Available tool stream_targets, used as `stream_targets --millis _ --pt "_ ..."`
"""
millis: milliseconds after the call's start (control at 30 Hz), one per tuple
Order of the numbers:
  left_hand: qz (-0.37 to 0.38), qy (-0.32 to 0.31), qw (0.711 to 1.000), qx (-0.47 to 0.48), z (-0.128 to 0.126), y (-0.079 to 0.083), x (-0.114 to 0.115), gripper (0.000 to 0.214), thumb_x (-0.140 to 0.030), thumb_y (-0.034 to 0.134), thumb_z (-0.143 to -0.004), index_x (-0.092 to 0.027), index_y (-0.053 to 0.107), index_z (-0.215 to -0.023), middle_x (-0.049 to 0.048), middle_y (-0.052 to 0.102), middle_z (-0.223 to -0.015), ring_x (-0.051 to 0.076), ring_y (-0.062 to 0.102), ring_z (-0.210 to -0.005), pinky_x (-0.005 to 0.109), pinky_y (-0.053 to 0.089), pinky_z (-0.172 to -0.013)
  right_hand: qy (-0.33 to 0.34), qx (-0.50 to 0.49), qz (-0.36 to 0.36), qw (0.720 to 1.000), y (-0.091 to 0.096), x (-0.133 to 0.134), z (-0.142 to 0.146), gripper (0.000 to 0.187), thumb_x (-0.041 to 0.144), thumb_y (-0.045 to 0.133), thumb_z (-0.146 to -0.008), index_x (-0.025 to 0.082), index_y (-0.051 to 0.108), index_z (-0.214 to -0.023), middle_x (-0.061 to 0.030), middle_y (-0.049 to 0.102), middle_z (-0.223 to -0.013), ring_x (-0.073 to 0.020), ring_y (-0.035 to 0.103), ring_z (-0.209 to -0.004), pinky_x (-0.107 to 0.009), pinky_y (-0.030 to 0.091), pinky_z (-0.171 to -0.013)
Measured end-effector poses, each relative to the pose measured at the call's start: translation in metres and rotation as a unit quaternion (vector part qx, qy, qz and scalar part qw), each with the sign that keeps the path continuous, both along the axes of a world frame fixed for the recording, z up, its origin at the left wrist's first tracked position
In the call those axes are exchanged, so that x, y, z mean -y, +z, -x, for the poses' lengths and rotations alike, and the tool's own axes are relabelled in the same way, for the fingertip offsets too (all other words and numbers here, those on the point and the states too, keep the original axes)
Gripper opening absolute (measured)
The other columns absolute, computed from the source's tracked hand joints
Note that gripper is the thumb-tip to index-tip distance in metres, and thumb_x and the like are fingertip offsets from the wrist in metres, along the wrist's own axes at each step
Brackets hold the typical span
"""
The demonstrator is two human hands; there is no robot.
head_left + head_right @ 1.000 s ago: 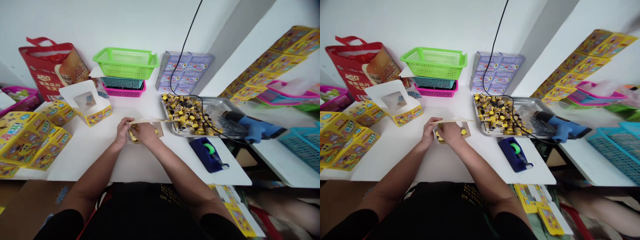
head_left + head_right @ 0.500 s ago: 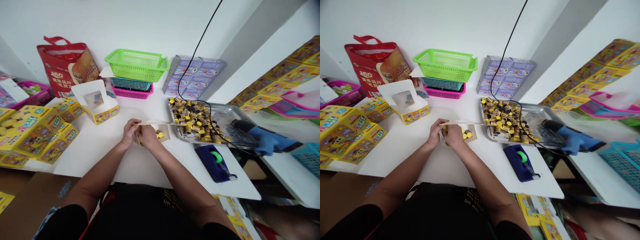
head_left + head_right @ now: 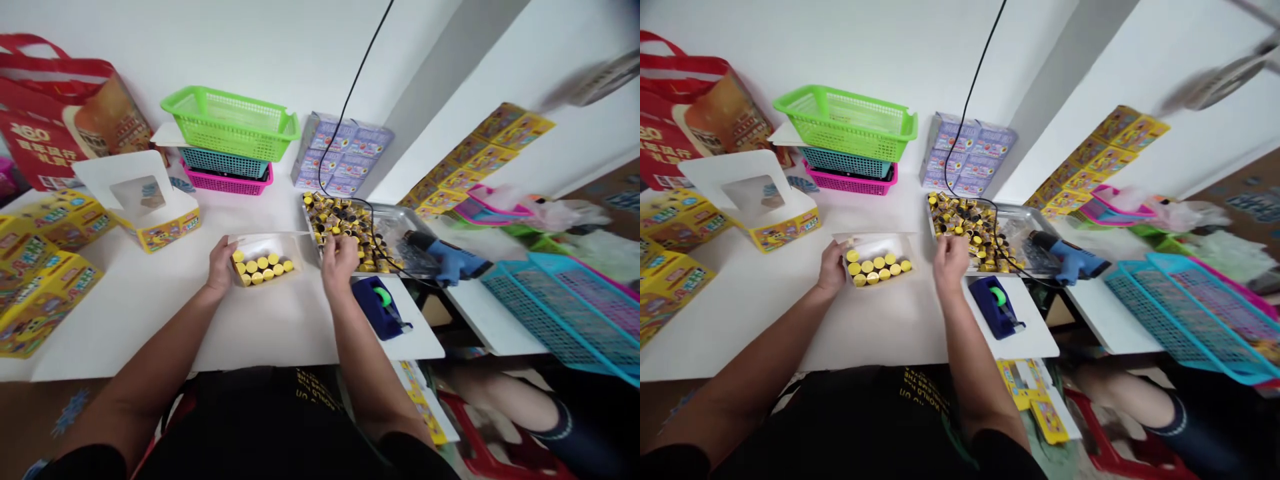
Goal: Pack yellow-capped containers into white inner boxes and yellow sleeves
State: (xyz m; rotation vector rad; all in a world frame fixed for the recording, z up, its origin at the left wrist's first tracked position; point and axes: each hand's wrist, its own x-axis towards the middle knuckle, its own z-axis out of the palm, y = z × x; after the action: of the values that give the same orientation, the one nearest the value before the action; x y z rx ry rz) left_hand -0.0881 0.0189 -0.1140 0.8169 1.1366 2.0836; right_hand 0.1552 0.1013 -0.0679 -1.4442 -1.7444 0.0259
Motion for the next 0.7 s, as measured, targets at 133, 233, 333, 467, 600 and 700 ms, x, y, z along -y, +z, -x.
stream_targets --millis 133,233,333,467,600,700 --pt "0.010 -0.022 1.000 0.001 -0.001 -0.001 0.002 0.023 -0.042 0.071 -0.073 -0.019 0.067 -0.076 -0.0011 0.061 -0.070 0.020 0.062 -0.076 0.029 0.049 -0.072 -0.155 0.074 0.260 0.950 -0.003 -0.062 -0.025 0.032 0.030 0.066 -0.087 0.009 0.066 -0.111 -0.0241 0.066 -0.116 -0.0340 0.065 -0.113 -0.043 0.051 -0.094" --pt "0.007 -0.032 0.999 -0.010 0.001 -0.002 0.003 0.024 -0.042 0.072 -0.073 -0.019 0.068 -0.078 -0.0011 0.061 -0.071 0.019 0.060 -0.074 0.028 0.048 -0.070 -0.149 0.077 0.321 0.932 -0.005 -0.081 -0.029 0.033 0.016 0.072 -0.075 0.008 0.069 -0.107 -0.0261 0.070 -0.109 -0.0370 0.068 -0.110 -0.043 0.052 -0.091" --pt "0.001 -0.043 0.999 0.003 0.001 -0.002 0.005 0.024 -0.042 0.072 -0.075 -0.019 0.068 -0.078 -0.0018 0.060 -0.070 0.018 0.059 -0.071 0.028 0.047 -0.068 -0.139 0.067 0.334 0.930 -0.003 -0.080 -0.036 0.039 0.016 0.072 -0.071 0.009 0.071 -0.109 -0.0235 0.071 -0.104 -0.0358 0.068 -0.106 -0.042 0.052 -0.089" --pt "0.014 -0.041 0.999 0.007 0.000 -0.002 0.006 0.024 -0.042 0.071 -0.075 -0.018 0.065 -0.076 -0.0015 0.059 -0.070 0.018 0.058 -0.071 0.029 0.046 -0.068 -0.042 -0.105 0.316 0.942 0.003 -0.052 -0.049 0.055 0.034 0.059 -0.080 0.012 0.065 -0.130 -0.0104 0.067 -0.083 -0.0245 0.064 -0.069 -0.036 0.052 -0.064" --pt "0.013 -0.042 0.999 0.014 -0.001 -0.001 0.005 0.024 -0.041 0.070 -0.076 -0.019 0.060 -0.071 -0.0023 0.054 -0.066 0.018 0.058 -0.070 0.030 0.046 -0.070 0.215 -0.309 0.262 0.889 0.014 0.002 -0.054 0.061 0.046 0.042 -0.084 0.017 0.063 -0.133 -0.0013 0.054 -0.066 -0.0184 0.048 -0.049 -0.033 0.044 -0.049" --pt "0.011 -0.035 0.999 0.009 -0.002 -0.001 0.005 0.026 -0.040 0.071 -0.076 -0.020 0.057 -0.067 -0.0028 0.051 -0.063 0.018 0.057 -0.070 0.030 0.047 -0.072 0.370 -0.377 0.239 0.815 0.020 0.039 -0.041 0.057 0.043 0.055 -0.077 0.024 0.062 -0.130 0.0009 0.056 -0.068 -0.0176 0.051 -0.049 -0.034 0.045 -0.048"
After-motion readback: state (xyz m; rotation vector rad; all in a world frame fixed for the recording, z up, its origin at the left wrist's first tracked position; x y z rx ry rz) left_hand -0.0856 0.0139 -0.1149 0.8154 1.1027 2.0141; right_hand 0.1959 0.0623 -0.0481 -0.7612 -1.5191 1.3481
